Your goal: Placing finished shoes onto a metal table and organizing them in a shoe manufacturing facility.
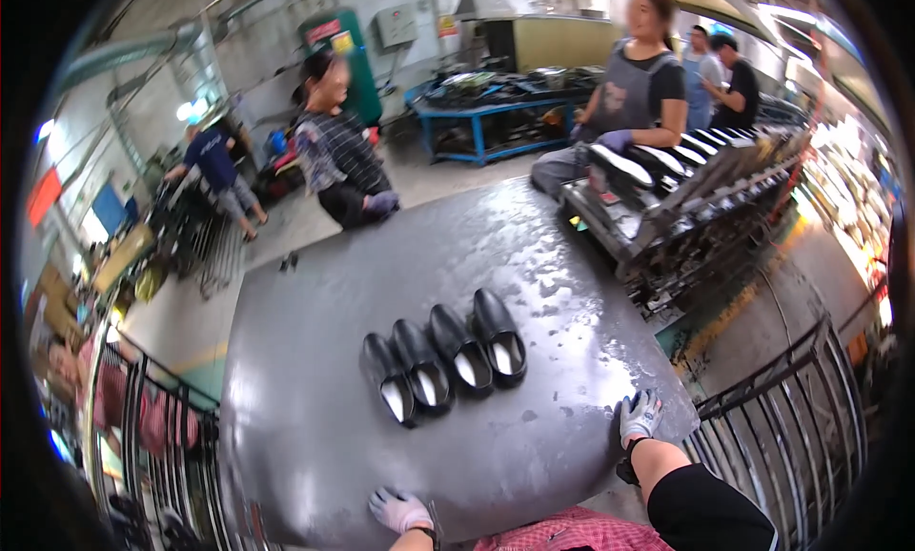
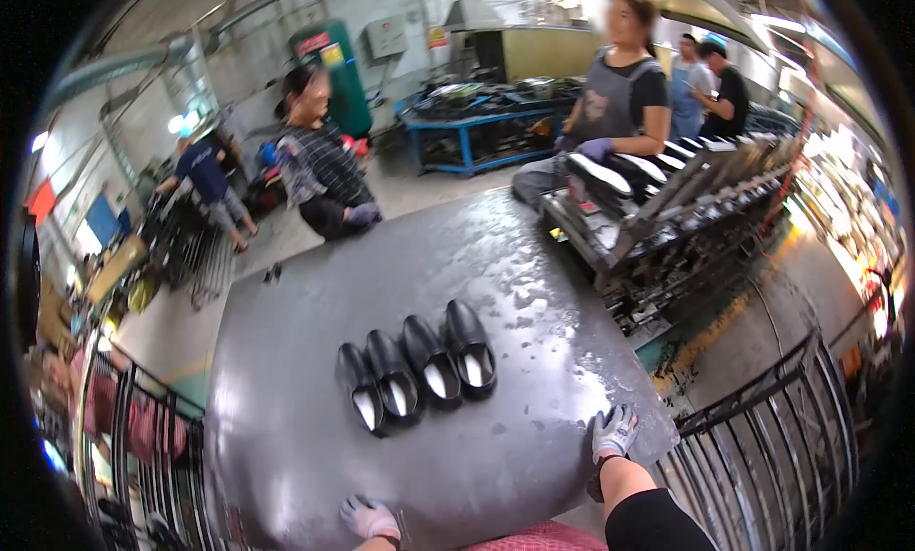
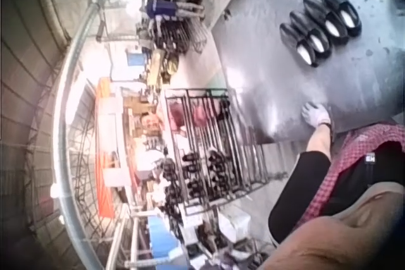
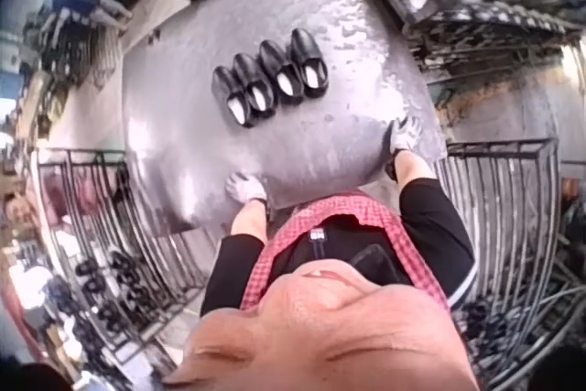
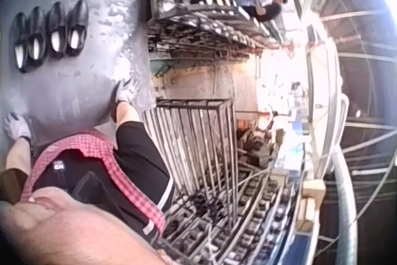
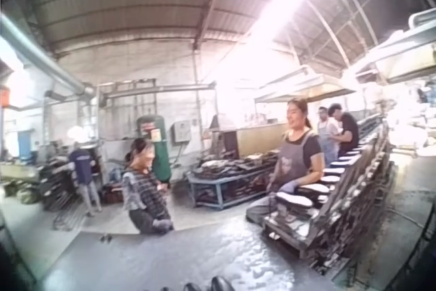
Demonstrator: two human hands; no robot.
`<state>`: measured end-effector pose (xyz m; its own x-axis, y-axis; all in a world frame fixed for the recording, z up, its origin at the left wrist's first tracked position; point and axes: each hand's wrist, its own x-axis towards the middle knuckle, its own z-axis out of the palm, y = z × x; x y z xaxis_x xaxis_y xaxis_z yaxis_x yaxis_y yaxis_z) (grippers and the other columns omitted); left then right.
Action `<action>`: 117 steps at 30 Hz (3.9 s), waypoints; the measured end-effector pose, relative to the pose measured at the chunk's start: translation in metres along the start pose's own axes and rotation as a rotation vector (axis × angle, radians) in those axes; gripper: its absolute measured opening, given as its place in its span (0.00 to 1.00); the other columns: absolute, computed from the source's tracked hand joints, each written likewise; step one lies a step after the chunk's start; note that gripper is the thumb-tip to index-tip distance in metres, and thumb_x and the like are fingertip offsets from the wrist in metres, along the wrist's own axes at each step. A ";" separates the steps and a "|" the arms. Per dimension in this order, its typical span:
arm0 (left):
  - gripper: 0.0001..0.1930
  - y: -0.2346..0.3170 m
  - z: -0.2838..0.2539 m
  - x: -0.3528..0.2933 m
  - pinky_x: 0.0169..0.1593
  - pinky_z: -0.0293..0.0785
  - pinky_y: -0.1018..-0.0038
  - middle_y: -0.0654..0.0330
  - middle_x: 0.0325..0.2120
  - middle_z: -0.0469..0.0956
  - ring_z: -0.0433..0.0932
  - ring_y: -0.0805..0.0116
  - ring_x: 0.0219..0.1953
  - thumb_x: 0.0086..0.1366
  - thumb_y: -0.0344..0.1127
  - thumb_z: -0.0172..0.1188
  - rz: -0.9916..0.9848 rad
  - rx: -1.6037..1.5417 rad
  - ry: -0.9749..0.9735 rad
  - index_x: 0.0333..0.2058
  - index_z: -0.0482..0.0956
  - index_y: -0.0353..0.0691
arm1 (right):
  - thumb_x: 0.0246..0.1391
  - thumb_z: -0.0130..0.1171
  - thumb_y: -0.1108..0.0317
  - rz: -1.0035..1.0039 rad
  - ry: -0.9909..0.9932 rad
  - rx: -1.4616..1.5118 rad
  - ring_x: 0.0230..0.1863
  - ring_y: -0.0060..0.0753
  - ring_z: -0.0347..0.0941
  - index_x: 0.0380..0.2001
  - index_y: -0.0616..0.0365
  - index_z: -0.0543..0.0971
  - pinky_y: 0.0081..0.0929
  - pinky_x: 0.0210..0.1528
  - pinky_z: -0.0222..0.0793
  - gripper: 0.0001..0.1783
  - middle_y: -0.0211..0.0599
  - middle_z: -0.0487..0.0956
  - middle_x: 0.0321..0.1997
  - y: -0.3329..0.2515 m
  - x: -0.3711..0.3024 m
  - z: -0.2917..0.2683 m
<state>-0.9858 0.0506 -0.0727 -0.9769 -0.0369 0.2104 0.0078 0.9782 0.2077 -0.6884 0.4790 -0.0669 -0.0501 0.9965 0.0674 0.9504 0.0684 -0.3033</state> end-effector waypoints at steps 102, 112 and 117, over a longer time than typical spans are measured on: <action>0.24 0.027 -0.038 -0.012 0.65 0.61 0.51 0.42 0.56 0.74 0.68 0.44 0.61 0.70 0.47 0.47 -0.003 0.055 -0.150 0.55 0.74 0.35 | 0.57 0.56 0.47 0.056 -0.002 0.123 0.72 0.58 0.55 0.58 0.56 0.73 0.50 0.72 0.49 0.32 0.49 0.65 0.69 0.008 -0.003 -0.022; 0.24 0.003 -0.026 -0.011 0.69 0.54 0.54 0.47 0.59 0.71 0.62 0.47 0.65 0.67 0.47 0.49 -0.064 0.017 -0.090 0.55 0.75 0.37 | 0.58 0.55 0.45 0.034 -0.017 0.063 0.71 0.49 0.55 0.58 0.58 0.73 0.48 0.74 0.44 0.33 0.45 0.66 0.69 -0.001 -0.002 -0.001; 0.24 0.007 -0.031 -0.013 0.69 0.54 0.54 0.46 0.59 0.71 0.62 0.48 0.65 0.67 0.46 0.50 -0.050 0.057 -0.131 0.55 0.75 0.36 | 0.58 0.54 0.45 0.051 0.020 0.039 0.72 0.49 0.54 0.60 0.58 0.72 0.48 0.74 0.44 0.34 0.44 0.66 0.69 0.001 0.000 0.006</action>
<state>-0.9661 0.0512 -0.0443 -0.9953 -0.0623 0.0736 -0.0500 0.9860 0.1594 -0.6897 0.4794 -0.0730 0.0045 0.9975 0.0703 0.9390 0.0200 -0.3433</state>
